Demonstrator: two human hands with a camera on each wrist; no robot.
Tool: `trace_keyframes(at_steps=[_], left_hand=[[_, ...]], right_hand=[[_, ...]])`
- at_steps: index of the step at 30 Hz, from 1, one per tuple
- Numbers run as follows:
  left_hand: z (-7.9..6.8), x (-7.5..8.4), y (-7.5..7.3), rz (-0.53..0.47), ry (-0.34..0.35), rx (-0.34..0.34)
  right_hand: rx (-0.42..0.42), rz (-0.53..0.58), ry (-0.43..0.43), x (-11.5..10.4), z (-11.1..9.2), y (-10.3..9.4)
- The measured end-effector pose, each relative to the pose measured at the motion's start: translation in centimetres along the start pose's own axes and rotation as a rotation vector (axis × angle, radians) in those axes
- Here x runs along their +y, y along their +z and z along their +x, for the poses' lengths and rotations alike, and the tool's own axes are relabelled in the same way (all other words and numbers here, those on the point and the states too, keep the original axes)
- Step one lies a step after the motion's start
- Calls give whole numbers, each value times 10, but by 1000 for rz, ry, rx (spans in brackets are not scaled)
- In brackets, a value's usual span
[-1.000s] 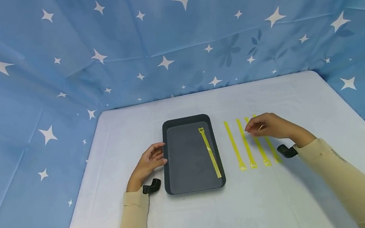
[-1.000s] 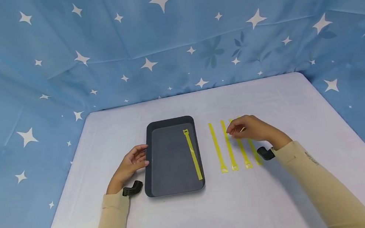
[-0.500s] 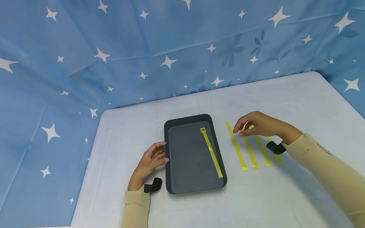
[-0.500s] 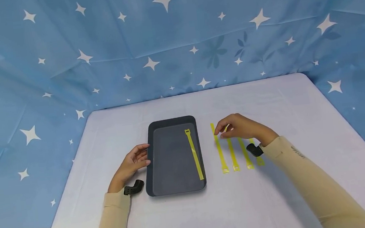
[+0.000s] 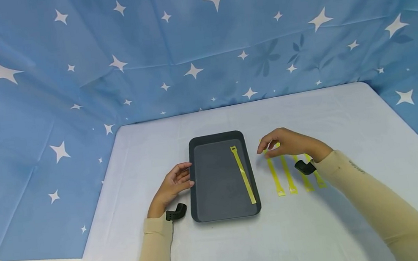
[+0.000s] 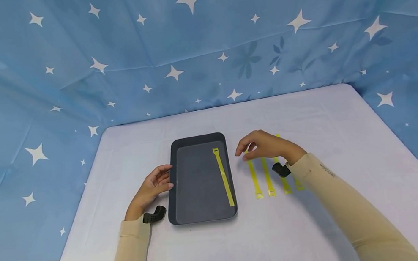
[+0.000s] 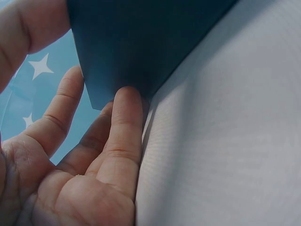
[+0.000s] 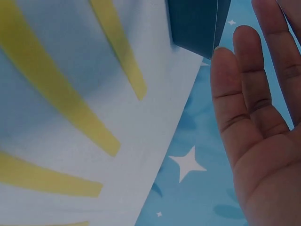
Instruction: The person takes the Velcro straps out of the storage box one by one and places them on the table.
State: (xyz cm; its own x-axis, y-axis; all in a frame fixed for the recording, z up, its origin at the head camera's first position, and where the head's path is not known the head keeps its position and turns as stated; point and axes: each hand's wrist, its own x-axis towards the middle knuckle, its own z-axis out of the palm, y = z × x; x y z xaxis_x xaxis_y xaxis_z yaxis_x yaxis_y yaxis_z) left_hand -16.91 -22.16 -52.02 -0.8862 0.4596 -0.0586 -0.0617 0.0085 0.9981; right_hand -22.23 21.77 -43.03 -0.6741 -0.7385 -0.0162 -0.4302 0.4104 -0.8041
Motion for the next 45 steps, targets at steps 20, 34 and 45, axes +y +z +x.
trace_keyframes(at_steps=[20,34,45], left_hand=[[-1,2,0,0,-25,19],[1,1,-2,-9,-30,20],[1,0,-3,3,-37,18]], right_hand=[[-185,46,-70,-2,49,5],[-303,19,-133,-2,84,7],[-417,-24,-79,-7,110,16]])
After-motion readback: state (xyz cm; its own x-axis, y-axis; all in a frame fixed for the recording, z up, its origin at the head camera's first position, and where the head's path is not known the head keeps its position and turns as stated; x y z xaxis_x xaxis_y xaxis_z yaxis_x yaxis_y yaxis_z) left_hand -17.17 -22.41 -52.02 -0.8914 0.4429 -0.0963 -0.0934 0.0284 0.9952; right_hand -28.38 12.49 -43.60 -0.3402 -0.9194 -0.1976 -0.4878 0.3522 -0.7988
